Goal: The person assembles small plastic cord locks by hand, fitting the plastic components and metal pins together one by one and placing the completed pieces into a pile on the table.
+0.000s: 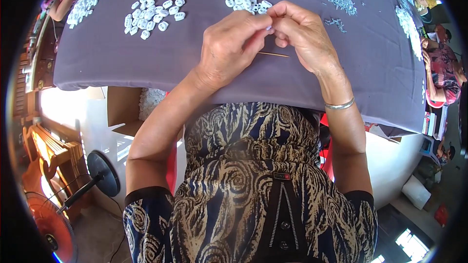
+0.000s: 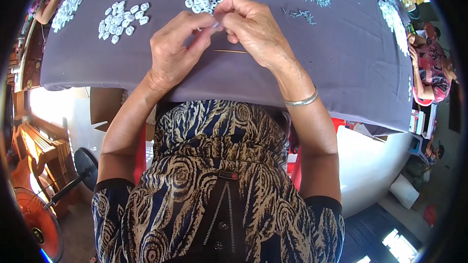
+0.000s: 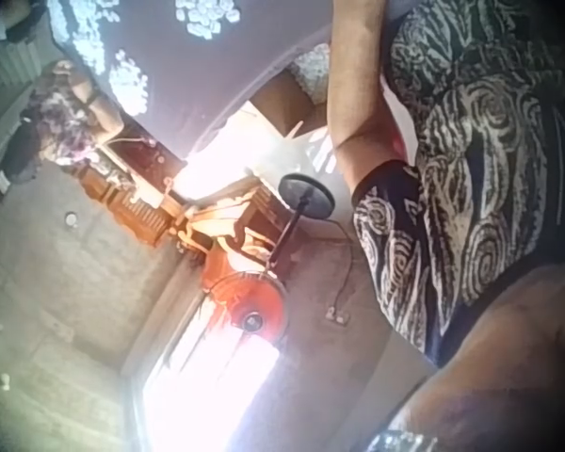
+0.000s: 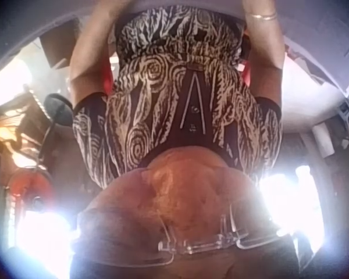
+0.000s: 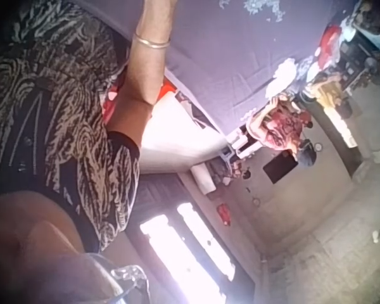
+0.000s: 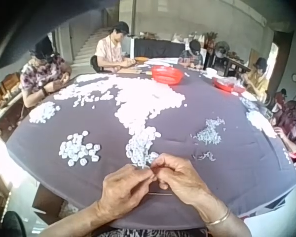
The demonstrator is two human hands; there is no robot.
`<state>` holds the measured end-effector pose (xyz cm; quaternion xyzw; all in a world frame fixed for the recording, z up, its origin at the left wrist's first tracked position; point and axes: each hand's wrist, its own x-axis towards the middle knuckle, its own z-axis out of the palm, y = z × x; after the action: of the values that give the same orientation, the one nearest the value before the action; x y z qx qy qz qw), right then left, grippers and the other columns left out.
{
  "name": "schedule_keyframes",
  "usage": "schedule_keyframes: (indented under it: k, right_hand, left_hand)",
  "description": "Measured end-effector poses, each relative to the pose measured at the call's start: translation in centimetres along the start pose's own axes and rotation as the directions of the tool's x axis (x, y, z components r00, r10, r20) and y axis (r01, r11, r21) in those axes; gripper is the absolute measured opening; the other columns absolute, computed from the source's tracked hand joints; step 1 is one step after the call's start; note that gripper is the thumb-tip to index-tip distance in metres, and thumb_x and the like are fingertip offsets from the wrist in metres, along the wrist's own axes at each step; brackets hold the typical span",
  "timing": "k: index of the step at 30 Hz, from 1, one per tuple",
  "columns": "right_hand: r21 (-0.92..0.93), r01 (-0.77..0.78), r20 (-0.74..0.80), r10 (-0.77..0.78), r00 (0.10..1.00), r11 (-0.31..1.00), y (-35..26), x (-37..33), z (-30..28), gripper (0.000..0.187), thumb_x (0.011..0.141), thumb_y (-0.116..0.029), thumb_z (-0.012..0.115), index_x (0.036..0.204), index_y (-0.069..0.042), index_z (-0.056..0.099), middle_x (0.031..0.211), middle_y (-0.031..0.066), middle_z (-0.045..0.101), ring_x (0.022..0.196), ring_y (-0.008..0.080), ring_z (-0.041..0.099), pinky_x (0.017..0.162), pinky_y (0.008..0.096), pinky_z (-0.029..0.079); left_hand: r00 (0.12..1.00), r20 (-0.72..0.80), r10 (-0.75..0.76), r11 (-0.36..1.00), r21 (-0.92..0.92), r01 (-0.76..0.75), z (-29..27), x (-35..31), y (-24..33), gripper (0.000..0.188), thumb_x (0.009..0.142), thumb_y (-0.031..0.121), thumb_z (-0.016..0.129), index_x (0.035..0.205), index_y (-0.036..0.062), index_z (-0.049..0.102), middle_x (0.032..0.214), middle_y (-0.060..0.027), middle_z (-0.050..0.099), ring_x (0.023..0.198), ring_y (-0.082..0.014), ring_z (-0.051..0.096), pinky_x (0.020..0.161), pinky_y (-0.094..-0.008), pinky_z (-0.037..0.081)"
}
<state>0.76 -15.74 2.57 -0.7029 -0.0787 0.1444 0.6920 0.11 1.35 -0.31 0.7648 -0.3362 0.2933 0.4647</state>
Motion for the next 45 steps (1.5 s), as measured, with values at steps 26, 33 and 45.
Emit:
schedule_keyframes:
  k: [26, 33, 45]
  right_hand:
    - [-0.067, 0.175, -0.184, -0.185, 0.965, 0.982, 0.7, 0.2, 0.9, 0.008, 0.085, -0.003, 0.057, 0.09, -0.001, 0.063, 0.071, 0.0026, 0.058, 0.056, 0.0042, 0.041, 0.048, 0.0194, 0.032]
    - [-0.092, 0.168, -0.196, -0.183, 0.963, 0.982, 0.9, 0.3, 0.8, 0.007, 0.085, -0.004, 0.057, 0.088, -0.001, 0.063, 0.072, 0.0017, 0.057, 0.057, 0.0037, 0.04, 0.048, 0.019, 0.031]
    - [-0.177, 0.212, -0.115, -0.234, 0.965, 0.961, 1.4, 0.3, 0.7, 0.007, 0.086, -0.006, 0.057, 0.087, -0.001, 0.062, 0.071, 0.0004, 0.056, 0.056, 0.0023, 0.04, 0.047, 0.0178, 0.032]
  left_hand:
    - [0.816, 0.13, -0.563, 0.619, -0.588, 0.521, -0.4, -0.2, -1.6, 0.03, 0.078, -0.009, 0.06, 0.105, 0.0037, 0.058, 0.091, -0.0006, 0.056, 0.075, -0.0064, 0.053, 0.067, -0.0197, 0.048]
    - [0.808, 0.23, -0.543, 0.564, -0.613, 0.553, -0.5, -0.3, -1.5, 0.022, 0.08, -0.006, 0.061, 0.1, 0.0045, 0.061, 0.086, 0.0002, 0.056, 0.066, -0.0042, 0.05, 0.052, -0.0199, 0.044]
    - [0.83, 0.175, -0.529, 0.662, -0.527, 0.533, -0.6, -0.1, -1.2, 0.018, 0.082, 0.0, 0.064, 0.1, 0.0033, 0.063, 0.087, 0.0002, 0.061, 0.074, -0.0052, 0.055, 0.072, -0.0199, 0.046]
